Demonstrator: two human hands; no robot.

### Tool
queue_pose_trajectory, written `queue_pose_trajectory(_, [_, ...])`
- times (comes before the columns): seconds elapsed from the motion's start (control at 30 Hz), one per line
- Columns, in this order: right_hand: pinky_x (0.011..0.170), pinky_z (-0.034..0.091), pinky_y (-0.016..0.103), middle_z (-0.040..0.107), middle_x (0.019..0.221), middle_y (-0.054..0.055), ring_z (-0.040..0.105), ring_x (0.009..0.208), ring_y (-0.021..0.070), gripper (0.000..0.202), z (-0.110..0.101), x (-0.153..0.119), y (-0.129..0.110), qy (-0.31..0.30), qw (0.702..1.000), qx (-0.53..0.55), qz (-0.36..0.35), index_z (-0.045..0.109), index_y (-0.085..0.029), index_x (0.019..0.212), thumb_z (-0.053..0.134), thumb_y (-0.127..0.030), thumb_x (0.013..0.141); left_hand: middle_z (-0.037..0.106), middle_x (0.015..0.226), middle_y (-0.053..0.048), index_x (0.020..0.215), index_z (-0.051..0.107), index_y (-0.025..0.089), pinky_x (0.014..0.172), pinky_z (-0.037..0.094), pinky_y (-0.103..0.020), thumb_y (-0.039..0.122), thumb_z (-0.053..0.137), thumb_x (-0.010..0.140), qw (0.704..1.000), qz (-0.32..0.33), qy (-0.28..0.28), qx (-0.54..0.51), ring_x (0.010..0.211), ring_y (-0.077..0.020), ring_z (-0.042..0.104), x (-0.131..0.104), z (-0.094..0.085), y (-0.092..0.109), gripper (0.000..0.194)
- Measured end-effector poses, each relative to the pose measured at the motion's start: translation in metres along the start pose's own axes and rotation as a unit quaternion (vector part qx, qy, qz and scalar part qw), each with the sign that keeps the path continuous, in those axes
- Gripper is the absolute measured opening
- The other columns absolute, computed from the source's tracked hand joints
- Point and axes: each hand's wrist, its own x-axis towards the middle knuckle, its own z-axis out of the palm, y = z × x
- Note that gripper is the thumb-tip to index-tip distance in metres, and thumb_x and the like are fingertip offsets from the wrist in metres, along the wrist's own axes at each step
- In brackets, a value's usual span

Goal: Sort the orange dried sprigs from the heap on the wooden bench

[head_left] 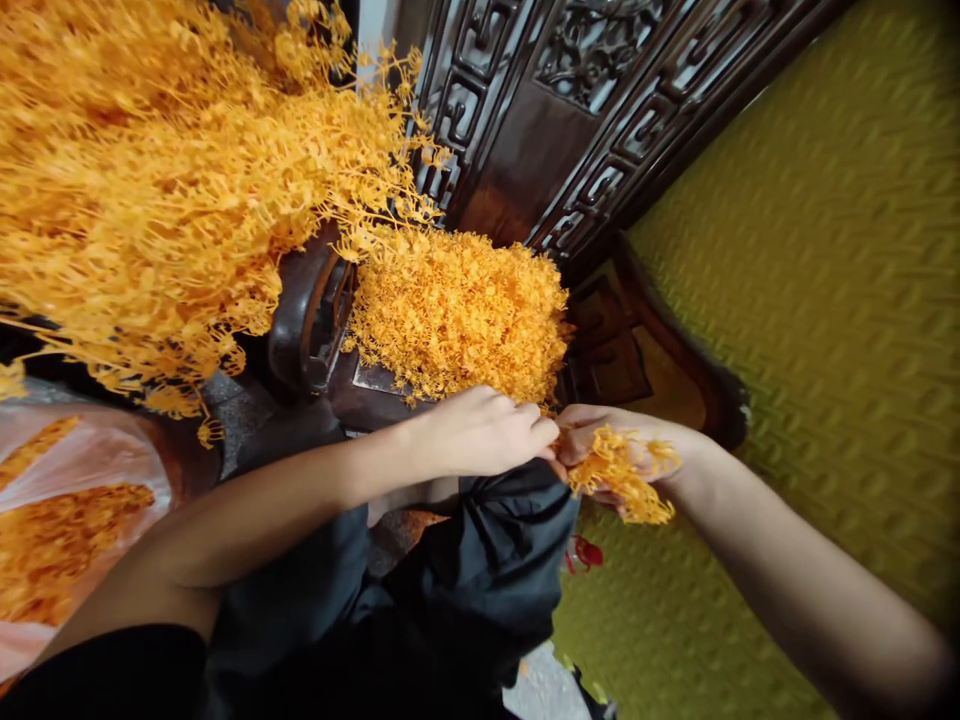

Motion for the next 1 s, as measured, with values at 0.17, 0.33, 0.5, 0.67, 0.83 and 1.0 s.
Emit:
queue_pose_trajectory(0.17, [0.051, 0.044, 0.024, 0.063, 0.059, 0.002, 0.053, 0.052, 0.0125, 0.019, -0.011, 0.008, -0.012, -0.147, 0.987, -0.059, -0.007, 0.071, -0.015, 0.068, 0.060, -0.029, 0.075, 0.071, 0.079, -0.007, 0.091, 0.068, 0.014, 0.056, 0.040, -0.028, 0.017, 0.053, 0.097, 0.998, -0.007, -0.045, -0.040, 0.065, -0.0172, 0.066, -0.003, -0.003, -0.006, 0.016])
queue_pose_trajectory(0.33, [0.060, 0.045, 0.027, 0.063, 0.065, 0.002, 0.054, 0.059, 0.0146, 0.027, -0.009, -0.004, -0.023, -0.072, 0.944, -0.284, -0.153, 0.067, -0.018, 0.073, 0.050, -0.030, 0.091, 0.066, 0.070, -0.004, 0.081, 0.069, 0.016, 0.059, 0.038, -0.027, 0.034, 0.046, 0.101, 0.946, -0.096, -0.009, -0.309, 0.062, -0.0136, 0.059, -0.001, 0.001, -0.013, 0.035])
queue_pose_trajectory(0.5, [0.067, 0.045, 0.033, 0.067, 0.082, 0.011, 0.059, 0.071, 0.0208, 0.028, 0.005, -0.002, -0.023, 0.212, 0.731, -0.596, -0.256, 0.071, -0.013, 0.109, 0.052, -0.029, 0.096, 0.040, 0.053, 0.006, 0.071, 0.054, 0.017, 0.044, 0.024, -0.021, 0.030, 0.046, 0.099, 0.628, -0.326, 0.046, -0.705, 0.043, -0.0063, 0.032, 0.006, 0.002, 0.000, 0.032])
queue_pose_trajectory(0.67, [0.107, 0.039, 0.060, 0.066, 0.113, 0.014, 0.060, 0.111, 0.0315, 0.061, 0.011, 0.035, -0.017, 0.302, 0.595, -0.643, -0.375, 0.036, -0.020, 0.157, 0.053, -0.024, 0.099, 0.031, 0.051, 0.009, 0.073, 0.055, 0.015, 0.040, 0.009, -0.020, 0.022, 0.056, 0.093, 0.408, -0.433, 0.108, -0.797, 0.038, -0.0030, 0.020, -0.011, 0.006, -0.001, 0.021])
queue_pose_trajectory(0.83, [0.111, 0.032, 0.070, 0.043, 0.150, 0.019, 0.041, 0.139, 0.0438, 0.075, 0.020, 0.063, -0.024, 0.501, 0.631, -0.367, -0.465, 0.028, -0.028, 0.160, 0.063, -0.035, 0.094, 0.031, 0.051, 0.010, 0.084, 0.064, 0.011, 0.041, 0.011, -0.019, 0.038, 0.069, 0.087, 0.414, -0.473, 0.313, -0.712, 0.040, -0.0024, 0.022, -0.039, 0.012, -0.017, 0.028])
queue_pose_trajectory(1.0, [0.090, 0.056, 0.050, 0.065, 0.118, 0.015, 0.066, 0.104, 0.0310, 0.042, 0.025, 0.080, -0.042, 0.430, 0.744, -0.230, -0.457, 0.061, -0.022, 0.133, 0.062, -0.041, 0.095, 0.027, 0.051, 0.011, 0.073, 0.049, 0.018, 0.042, 0.011, -0.021, 0.044, 0.075, 0.081, 0.424, -0.451, 0.348, -0.704, 0.041, -0.0033, 0.019, -0.036, 0.010, -0.032, 0.037])
